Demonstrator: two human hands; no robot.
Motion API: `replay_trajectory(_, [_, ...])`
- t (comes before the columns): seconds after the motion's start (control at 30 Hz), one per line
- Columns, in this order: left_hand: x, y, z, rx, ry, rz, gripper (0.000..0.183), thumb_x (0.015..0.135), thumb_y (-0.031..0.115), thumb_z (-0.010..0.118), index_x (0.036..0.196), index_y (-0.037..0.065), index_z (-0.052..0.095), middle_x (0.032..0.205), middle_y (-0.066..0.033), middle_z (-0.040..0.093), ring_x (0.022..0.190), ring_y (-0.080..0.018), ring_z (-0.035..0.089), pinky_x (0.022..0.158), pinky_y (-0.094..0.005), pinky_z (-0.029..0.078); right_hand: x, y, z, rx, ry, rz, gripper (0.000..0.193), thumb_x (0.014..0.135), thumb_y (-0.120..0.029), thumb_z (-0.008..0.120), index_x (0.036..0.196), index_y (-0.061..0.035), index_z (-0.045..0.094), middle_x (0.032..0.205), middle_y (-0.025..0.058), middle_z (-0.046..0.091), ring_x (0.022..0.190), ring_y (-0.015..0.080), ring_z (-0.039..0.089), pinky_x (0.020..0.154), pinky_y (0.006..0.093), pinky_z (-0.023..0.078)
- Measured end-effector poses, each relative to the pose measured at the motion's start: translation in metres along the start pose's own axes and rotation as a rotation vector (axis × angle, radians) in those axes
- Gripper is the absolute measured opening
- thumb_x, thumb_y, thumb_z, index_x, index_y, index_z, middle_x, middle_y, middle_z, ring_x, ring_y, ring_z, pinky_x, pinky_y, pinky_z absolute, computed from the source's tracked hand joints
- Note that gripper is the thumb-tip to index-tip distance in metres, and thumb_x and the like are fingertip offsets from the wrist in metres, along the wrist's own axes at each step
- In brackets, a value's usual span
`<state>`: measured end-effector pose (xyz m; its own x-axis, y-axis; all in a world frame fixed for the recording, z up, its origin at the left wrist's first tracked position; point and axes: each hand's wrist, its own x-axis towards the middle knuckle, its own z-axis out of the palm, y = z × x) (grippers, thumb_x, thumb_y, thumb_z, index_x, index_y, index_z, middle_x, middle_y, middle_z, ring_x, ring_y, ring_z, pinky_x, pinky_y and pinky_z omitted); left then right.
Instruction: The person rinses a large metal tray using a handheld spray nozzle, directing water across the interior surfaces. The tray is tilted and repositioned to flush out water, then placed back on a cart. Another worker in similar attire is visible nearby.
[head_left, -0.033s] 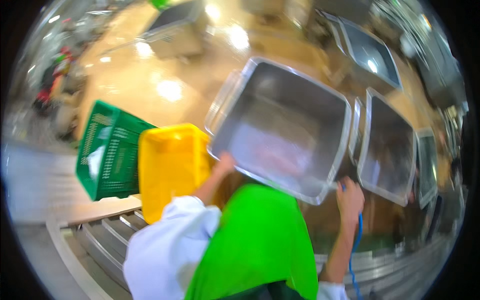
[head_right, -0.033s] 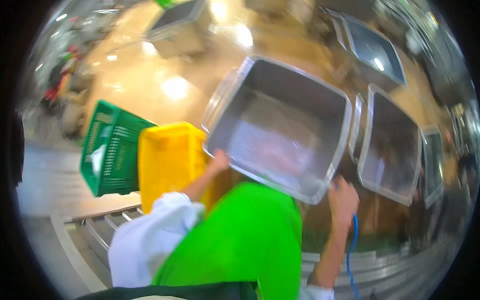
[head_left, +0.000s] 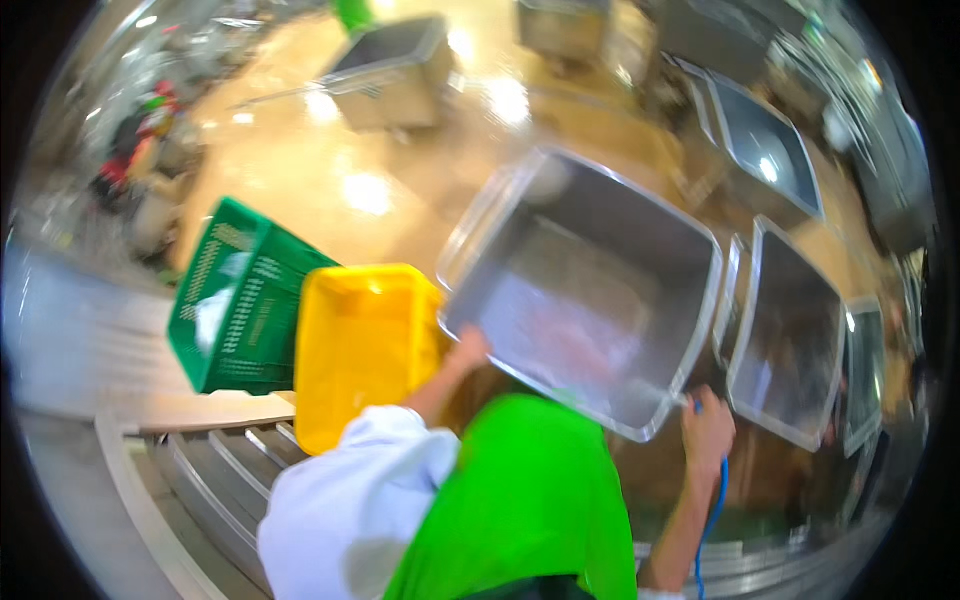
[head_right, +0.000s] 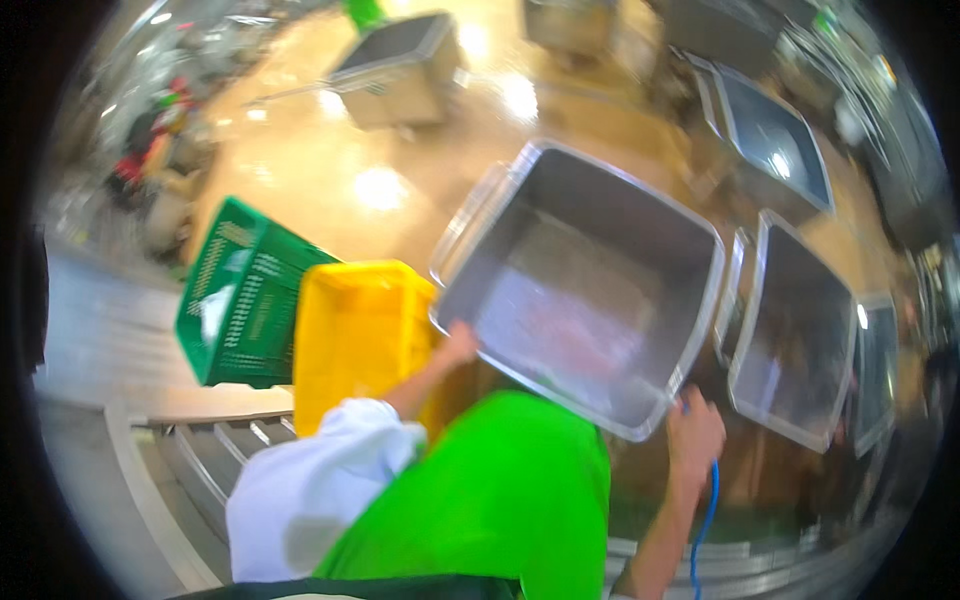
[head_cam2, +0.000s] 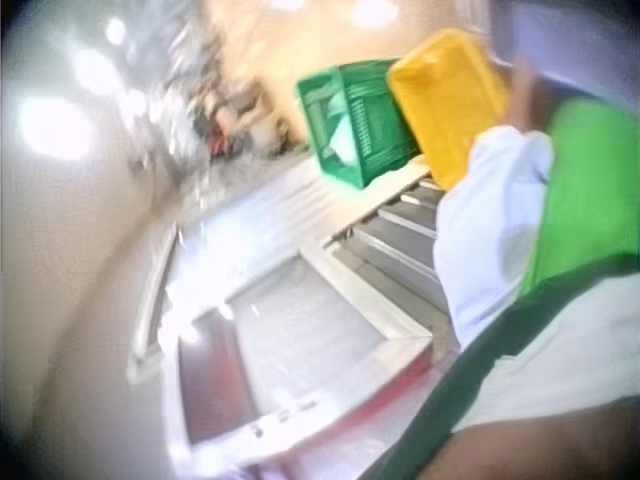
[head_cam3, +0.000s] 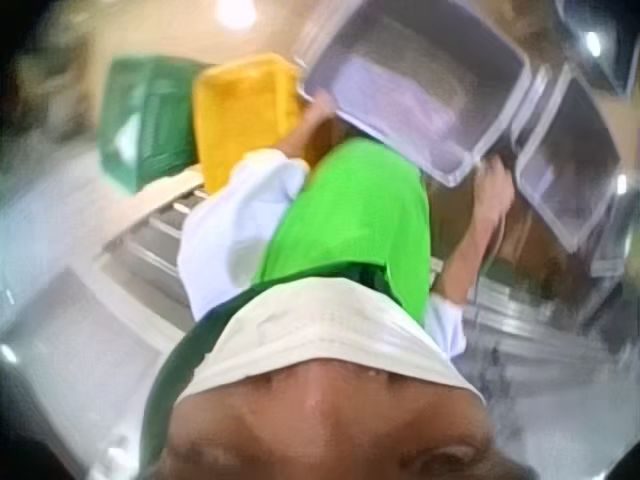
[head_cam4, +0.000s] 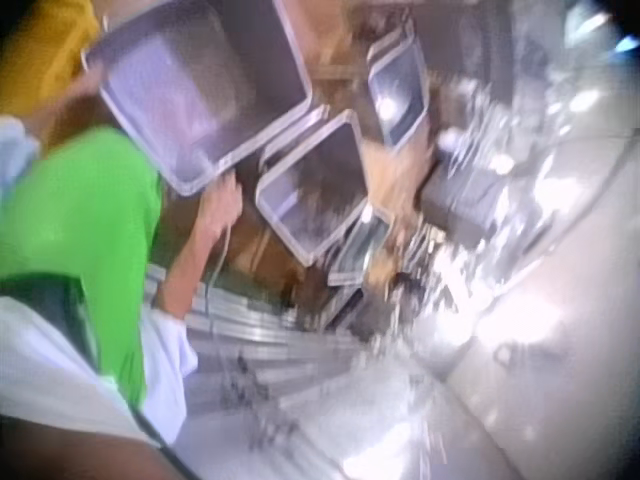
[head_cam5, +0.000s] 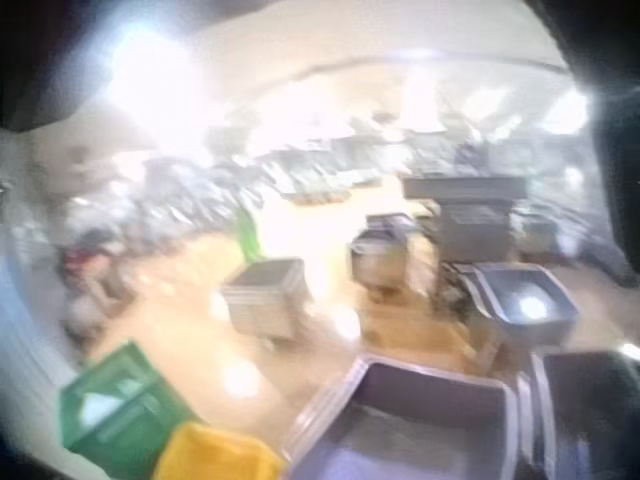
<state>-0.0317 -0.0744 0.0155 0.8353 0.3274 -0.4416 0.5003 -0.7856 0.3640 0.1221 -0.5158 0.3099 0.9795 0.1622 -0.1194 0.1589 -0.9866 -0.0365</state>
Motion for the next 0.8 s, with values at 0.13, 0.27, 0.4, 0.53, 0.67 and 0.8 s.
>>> replay_trajectory(0.13, [-0.003,-0.005,-0.004,-0.121,0.188,-0.059,0.041,0.088,0.029,0.066,0.107,-0.007,0.073,0.114,-0.0327,0.067,0.118,-0.0487,0.060,0.108,-0.0537,0.047,0.019,-0.008,0.015,0.071,0.254,0.022,0.015,0.096,-0.029,0.068,0.101,-0.0146,0.069,0.072,0.0200,0.069,0.074,0.0420,0.069,0.069,0.0557,0.054])
replay_trajectory(0.27, [0.002,-0.009,-0.010,-0.165,0.179,-0.140,0.045,0.089,0.027,0.069,0.116,-0.009,0.071,0.120,-0.0318,0.065,0.124,-0.0466,0.057,0.109,-0.0495,0.047,0.022,0.001,0.028,0.182,0.316,-0.060,0.015,0.098,-0.029,0.068,0.098,-0.0132,0.069,0.066,0.0177,0.067,0.068,0.0420,0.069,0.064,0.0538,0.053])
replay_trajectory(0.4, [-0.006,-0.008,-0.015,-0.184,0.210,-0.144,0.045,0.090,0.026,0.070,0.119,-0.009,0.070,0.125,-0.0298,0.065,0.125,-0.0444,0.058,0.111,-0.0479,0.046,0.013,0.010,0.027,0.373,0.272,-0.127,0.017,0.098,-0.028,0.069,0.095,-0.0112,0.071,0.068,0.0166,0.067,0.064,0.0403,0.068,0.061,0.0519,0.050])
replay_trajectory(0.53, [-0.006,-0.007,-0.019,-0.196,0.221,-0.119,0.041,0.088,0.026,0.067,0.112,-0.008,0.072,0.123,-0.0317,0.064,0.123,-0.0469,0.058,0.109,-0.0508,0.047,0.011,0.010,0.018,0.492,0.252,-0.089,0.014,0.094,-0.025,0.072,0.096,-0.0105,0.073,0.068,0.0159,0.067,0.064,0.0379,0.067,0.062,0.0506,0.049])
replay_trajectory(0.67, [0.002,-0.013,-0.015,-0.065,0.217,-0.076,0.038,0.086,0.029,0.061,0.098,-0.004,0.076,0.111,-0.0291,0.069,0.114,-0.0476,0.059,0.107,-0.0532,0.048,0.011,0.010,0.014,0.625,0.210,-0.032,0.015,0.092,-0.025,0.073,0.099,-0.0116,0.074,0.084,0.0154,0.073,0.077,0.0406,0.069,0.073,0.0484,0.053])
replay_trajectory(0.8, [0.013,-0.019,-0.010,-0.071,0.152,-0.053,0.041,0.087,0.026,0.067,0.113,-0.005,0.073,0.121,-0.0320,0.065,0.117,-0.0475,0.060,0.107,-0.0520,0.047,0.012,0.003,0.024,0.450,0.140,-0.175,0.019,0.092,-0.030,0.072,0.100,-0.0129,0.076,0.084,0.0161,0.073,0.084,0.0411,0.070,0.077,0.0488,0.055])
